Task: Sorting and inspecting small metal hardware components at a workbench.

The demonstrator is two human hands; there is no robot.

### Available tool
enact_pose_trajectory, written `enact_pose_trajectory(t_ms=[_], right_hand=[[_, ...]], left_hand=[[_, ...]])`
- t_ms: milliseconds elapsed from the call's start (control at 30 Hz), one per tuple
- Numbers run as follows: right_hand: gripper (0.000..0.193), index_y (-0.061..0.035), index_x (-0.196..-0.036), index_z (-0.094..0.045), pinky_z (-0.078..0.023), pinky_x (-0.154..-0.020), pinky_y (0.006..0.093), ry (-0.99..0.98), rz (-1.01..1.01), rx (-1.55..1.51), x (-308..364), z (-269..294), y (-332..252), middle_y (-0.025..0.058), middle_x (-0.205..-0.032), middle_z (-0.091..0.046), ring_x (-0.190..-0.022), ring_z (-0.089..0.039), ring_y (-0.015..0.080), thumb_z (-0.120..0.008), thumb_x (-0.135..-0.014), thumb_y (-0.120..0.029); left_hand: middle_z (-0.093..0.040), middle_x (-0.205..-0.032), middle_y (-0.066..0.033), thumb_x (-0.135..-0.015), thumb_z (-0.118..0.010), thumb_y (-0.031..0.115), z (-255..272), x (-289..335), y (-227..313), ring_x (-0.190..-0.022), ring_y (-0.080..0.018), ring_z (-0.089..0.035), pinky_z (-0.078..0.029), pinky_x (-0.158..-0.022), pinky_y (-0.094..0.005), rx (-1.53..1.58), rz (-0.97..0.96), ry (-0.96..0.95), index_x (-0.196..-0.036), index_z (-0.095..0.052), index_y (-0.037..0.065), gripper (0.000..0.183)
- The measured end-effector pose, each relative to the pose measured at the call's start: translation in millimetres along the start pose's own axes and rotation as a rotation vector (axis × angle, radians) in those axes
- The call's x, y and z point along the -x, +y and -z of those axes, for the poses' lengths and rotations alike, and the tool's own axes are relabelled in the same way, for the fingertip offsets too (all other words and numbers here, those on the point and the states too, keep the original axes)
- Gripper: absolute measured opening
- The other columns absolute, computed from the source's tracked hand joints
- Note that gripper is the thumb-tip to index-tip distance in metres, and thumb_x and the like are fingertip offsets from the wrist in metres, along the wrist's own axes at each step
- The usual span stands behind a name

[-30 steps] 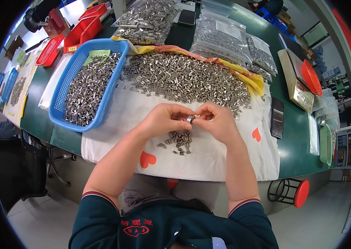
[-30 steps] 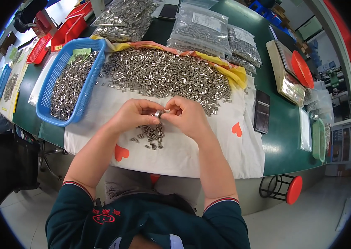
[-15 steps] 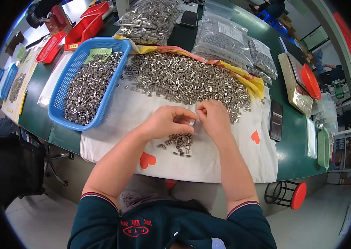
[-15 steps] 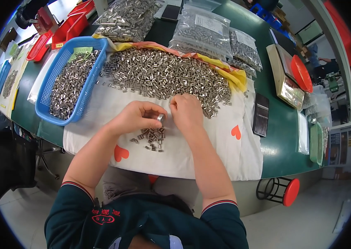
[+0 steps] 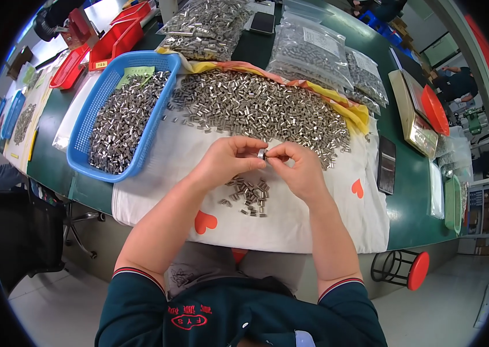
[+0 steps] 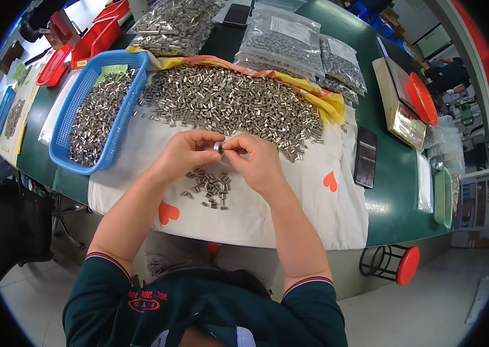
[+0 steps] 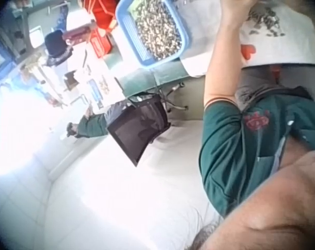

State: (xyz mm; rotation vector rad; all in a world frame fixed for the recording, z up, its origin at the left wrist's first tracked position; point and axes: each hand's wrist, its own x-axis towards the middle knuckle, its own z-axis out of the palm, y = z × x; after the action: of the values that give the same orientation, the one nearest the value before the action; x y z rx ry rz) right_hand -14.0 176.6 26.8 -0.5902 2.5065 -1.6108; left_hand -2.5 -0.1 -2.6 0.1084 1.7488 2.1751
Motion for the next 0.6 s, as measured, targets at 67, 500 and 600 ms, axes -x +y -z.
enact_pose_trajectory(t_ms=[67,500,600], right_hand=[[0.008,-0.0009,-0.08,-0.061,-0.044,-0.061,0.0223,0.006,0.008,0.028,1.4,-1.0,-0.6,0.0028,-0.074,-0.06,-0.068,-0.054,0.0086,-0.061,-0.072,-0.002],[0.009,-0.0014,-0.077,-0.06,-0.045,-0.06,0.0266,0.046,0.2,0.317,5.0,-6.8,0.8,0.0077,-0.071,-0.06,-0.066,-0.058,0.0187,-0.06,-0.069,-0.003],[0.008,-0.0023,-0.078,-0.061,-0.045,-0.061,0.0235,-0.031,0.021,0.094,2.9,2.1,-2.6,0.0043,-0.071,-0.06,-0.067,-0.056,0.012,-0.062,-0.071,-0.004]], left_hand=[[-0.061,-0.088,-0.0047,-0.075,-0.065,0.004,-0.9,0.9,1.3,-0.079,-0.0069,-0.056,-0.046,-0.068,-0.0198,-0.002,0.0,0.008,-0.107,-0.054,-0.003,0.035],[-0.062,-0.083,-0.0036,-0.072,-0.068,0.004,-0.9,1.9,-0.6,-0.073,-0.0062,-0.056,-0.046,-0.065,-0.0197,-0.193,-0.002,0.038,-0.105,-0.057,-0.003,0.036],[-0.061,-0.086,-0.0034,-0.072,-0.068,0.003,1.6,3.3,1.1,-0.073,-0.0063,-0.056,-0.046,-0.064,-0.0197,-0.077,-0.01,-0.001,-0.106,-0.057,-0.003,0.036]])
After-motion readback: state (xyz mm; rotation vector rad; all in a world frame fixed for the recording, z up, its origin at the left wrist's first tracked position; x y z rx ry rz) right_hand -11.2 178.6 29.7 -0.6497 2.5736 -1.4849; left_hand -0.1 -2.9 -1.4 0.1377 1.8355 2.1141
